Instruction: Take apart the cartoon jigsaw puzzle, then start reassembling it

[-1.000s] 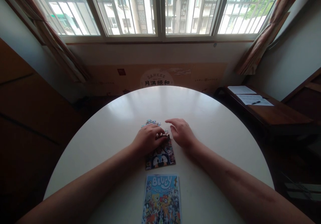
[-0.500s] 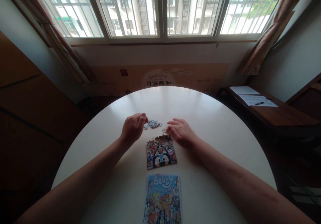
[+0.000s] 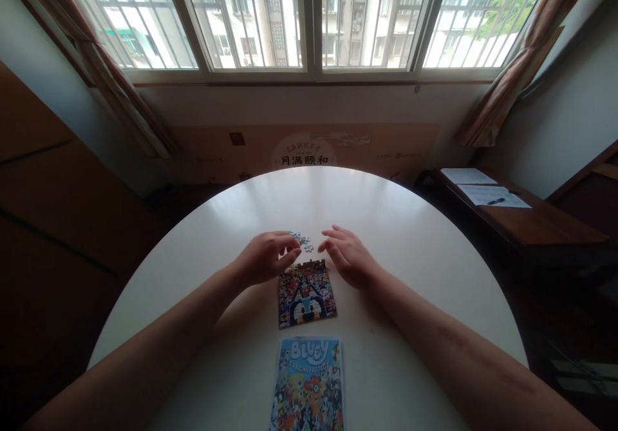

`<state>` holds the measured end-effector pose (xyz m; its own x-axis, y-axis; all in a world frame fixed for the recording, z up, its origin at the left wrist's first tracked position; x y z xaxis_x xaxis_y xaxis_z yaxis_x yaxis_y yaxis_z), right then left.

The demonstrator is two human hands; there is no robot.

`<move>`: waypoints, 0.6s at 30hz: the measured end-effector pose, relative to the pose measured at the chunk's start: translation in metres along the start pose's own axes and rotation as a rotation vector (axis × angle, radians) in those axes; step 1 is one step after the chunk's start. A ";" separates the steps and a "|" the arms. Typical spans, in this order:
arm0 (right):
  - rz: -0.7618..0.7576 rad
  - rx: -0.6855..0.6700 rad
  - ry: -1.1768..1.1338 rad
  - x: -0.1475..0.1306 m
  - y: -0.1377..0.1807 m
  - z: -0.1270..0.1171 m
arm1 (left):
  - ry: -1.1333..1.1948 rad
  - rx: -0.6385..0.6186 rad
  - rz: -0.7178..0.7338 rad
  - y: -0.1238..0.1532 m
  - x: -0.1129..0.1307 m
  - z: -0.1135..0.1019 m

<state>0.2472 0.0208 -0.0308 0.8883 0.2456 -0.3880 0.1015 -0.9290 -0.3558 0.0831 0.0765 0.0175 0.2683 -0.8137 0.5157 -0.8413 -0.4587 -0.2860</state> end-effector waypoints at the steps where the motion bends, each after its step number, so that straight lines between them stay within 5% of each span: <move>1: 0.006 -0.015 0.015 0.000 0.000 0.002 | 0.001 -0.027 0.010 0.000 0.002 0.003; 7: 0.022 -0.129 0.108 -0.003 -0.002 0.011 | -0.057 -0.122 -0.025 0.000 -0.003 0.010; 18: -0.097 0.041 -0.045 -0.016 -0.001 -0.013 | -0.076 -0.205 -0.029 0.004 0.003 0.004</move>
<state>0.2384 0.0139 -0.0133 0.8542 0.3470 -0.3873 0.1671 -0.8885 -0.4274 0.0824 0.0708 0.0142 0.3217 -0.8295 0.4566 -0.9087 -0.4060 -0.0975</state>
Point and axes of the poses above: each hand's wrist, its own y-axis away from the middle knuckle, its own z-axis out of the palm, x = y × z, the point moved 7 cm from there along -y, towards the middle knuckle, and after that the axes turned 15 degrees about y, right-handed, at the moved point
